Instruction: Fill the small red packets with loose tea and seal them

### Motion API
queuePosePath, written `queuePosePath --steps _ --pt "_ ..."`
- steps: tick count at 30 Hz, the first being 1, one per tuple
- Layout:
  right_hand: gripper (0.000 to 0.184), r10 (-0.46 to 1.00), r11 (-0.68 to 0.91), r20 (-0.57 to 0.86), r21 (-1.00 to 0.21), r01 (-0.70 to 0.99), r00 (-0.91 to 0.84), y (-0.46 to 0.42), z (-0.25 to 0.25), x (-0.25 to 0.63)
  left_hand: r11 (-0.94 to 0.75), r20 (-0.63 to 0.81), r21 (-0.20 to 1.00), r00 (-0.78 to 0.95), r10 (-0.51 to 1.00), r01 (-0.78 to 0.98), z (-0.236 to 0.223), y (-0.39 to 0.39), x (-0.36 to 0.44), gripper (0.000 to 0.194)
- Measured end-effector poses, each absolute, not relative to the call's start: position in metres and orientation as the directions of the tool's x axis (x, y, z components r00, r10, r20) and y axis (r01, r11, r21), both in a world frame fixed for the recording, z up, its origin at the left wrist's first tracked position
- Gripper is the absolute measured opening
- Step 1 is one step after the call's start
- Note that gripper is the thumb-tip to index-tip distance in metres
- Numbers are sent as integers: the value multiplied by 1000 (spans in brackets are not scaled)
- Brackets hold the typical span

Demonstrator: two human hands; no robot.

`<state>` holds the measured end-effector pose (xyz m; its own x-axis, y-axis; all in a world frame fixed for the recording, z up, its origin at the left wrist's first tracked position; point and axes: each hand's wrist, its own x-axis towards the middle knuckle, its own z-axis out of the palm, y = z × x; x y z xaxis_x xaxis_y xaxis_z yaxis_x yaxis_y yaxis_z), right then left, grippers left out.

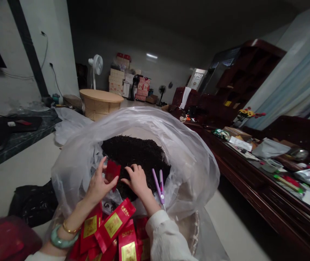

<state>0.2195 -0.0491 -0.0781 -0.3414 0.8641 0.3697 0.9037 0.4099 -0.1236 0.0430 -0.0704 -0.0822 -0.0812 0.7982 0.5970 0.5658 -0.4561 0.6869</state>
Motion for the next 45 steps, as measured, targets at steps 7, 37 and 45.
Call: queuePosePath --steps 7,37,45 --pt "38 860 414 409 -206 887 -306 -48 -79 227 -527 559 636 133 818 564 -69 -58 38 59" --pt "53 869 392 452 -381 837 -202 -54 -98 247 -793 623 -248 718 310 557 -16 -37 4 28" --pt "53 822 370 541 -273 888 -176 -70 -114 257 -860 592 -143 738 323 490 -21 -37 1 30"
